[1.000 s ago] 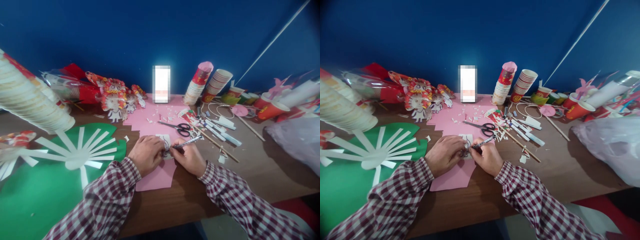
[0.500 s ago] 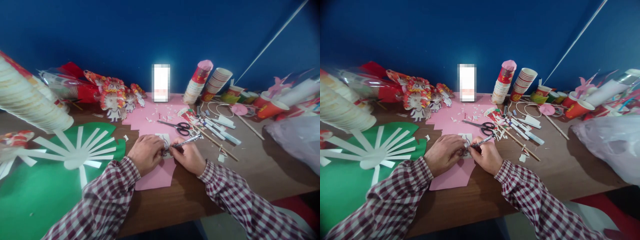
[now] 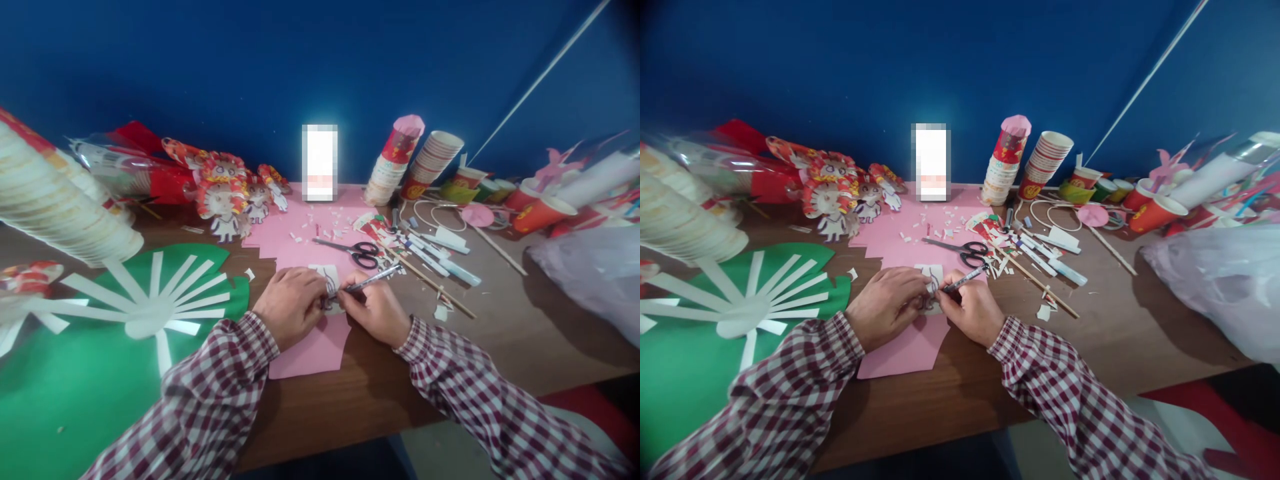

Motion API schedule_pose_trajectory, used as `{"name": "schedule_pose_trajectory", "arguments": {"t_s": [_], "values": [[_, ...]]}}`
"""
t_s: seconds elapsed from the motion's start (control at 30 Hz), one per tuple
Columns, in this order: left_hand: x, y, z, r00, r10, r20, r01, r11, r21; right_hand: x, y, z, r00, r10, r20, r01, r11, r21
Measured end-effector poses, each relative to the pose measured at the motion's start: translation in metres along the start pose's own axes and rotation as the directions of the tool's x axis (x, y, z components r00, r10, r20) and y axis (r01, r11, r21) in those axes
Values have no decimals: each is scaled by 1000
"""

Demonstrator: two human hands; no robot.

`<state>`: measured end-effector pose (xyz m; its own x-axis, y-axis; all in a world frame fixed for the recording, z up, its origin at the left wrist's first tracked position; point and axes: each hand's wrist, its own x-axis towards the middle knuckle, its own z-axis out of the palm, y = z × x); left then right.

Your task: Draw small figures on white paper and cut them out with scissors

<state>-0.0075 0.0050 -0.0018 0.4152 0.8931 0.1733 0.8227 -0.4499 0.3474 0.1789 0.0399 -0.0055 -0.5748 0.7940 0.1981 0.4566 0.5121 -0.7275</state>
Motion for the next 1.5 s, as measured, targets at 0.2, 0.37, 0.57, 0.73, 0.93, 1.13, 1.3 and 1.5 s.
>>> {"name": "schedule_pose_trajectory", "arguments": {"t_s": [0.2, 0.37, 0.57, 0.73, 0.93, 1.13, 1.3, 1.5], "values": [[1, 0, 0, 1000, 3, -6, -3, 1000, 0, 0, 0, 0, 1000, -3, -6, 3, 1000, -1], [1, 0, 0, 1000, 0, -4, 0, 1000, 3, 0, 1, 0, 1000, -7, -14, 7, 1000, -14], [1, 0, -1, 1000, -6, -1, 6, 1000, 0, 0, 2, 0, 1000, -8, -28, 7, 999, -36], [0, 2, -1, 1000, -9, 0, 9, 1000, -2, 1, 2, -1, 999, -13, -29, 11, 999, -42], [1, 1, -1, 1000, -7, 3, 7, 1000, -3, 0, 1, -1, 999, -16, -45, 14, 999, -50], [1, 2, -1, 1000, -3, -9, 3, 1000, -11, 1, 1, -2, 999, -17, -45, 14, 997, -82], [1, 2, -1, 1000, -1, -5, 1, 1000, -10, 1, 1, -3, 999, -14, -44, 10, 997, -72], [1, 1, -1, 1000, 0, -8, 0, 1000, -3, 0, 0, -4, 998, -7, -63, 4, 999, -52]]}}
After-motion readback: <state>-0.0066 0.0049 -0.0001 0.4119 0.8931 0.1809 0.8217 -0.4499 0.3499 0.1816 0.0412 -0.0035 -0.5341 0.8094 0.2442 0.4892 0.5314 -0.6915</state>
